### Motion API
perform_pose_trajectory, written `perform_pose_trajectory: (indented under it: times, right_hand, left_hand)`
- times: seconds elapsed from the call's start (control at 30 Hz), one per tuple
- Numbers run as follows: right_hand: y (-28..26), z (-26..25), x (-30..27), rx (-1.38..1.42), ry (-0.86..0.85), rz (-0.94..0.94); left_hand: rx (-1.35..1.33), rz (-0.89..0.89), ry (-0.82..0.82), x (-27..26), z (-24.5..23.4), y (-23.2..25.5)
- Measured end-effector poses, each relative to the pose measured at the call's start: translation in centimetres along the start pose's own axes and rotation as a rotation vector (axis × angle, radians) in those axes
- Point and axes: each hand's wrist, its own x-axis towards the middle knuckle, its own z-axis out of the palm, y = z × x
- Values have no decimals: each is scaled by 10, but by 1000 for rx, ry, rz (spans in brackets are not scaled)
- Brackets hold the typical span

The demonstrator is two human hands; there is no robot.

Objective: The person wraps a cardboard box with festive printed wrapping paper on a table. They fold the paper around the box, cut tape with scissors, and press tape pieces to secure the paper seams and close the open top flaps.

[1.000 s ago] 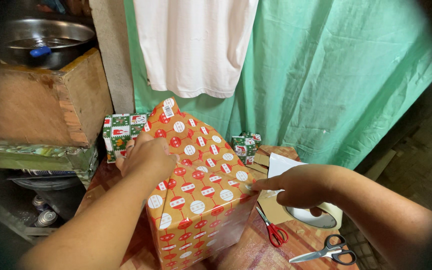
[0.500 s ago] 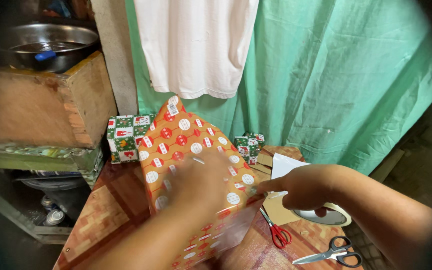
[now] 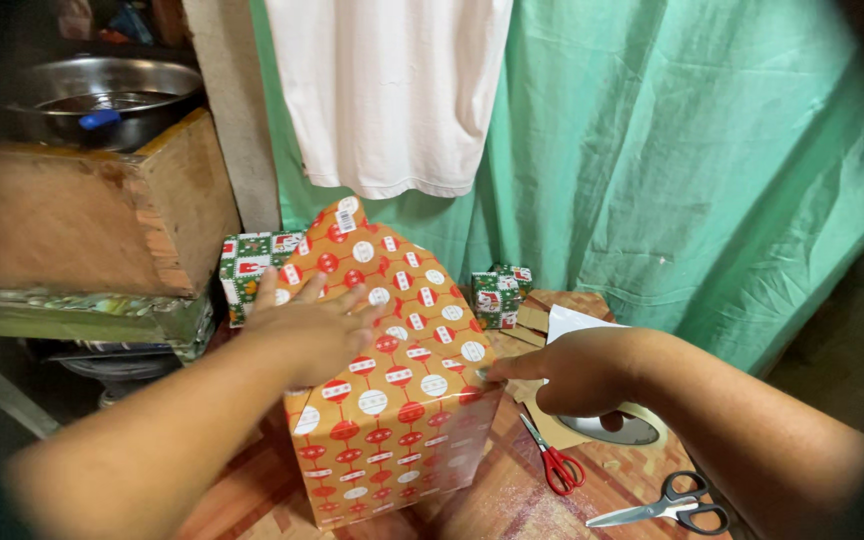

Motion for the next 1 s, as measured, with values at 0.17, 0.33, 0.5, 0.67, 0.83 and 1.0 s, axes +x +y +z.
perform_pose_trajectory:
  times: [0.17,0.33,0.5,0.67,0.83,1.0]
  right_hand:
    - [-1,2,1,-13,4,31]
    - [11,4,7,71,-28,21]
    - [29,7,10,319,-41,-123]
    - [41,13,2,492,54,-54]
    - [49,10,-7,824,96,-69]
    - [54,0,-8,1004,12,-181]
  left_hand:
    - [-230,273,255,-3,23,63]
    - [-284,331,127,-27,21,89]
    - [-187,237,14,-46,2,86]
    - [-241,101,146,-46,18,104]
    - [-473,62,687,-47,55,126]
    - [-1171,-101,232,-38,68,163]
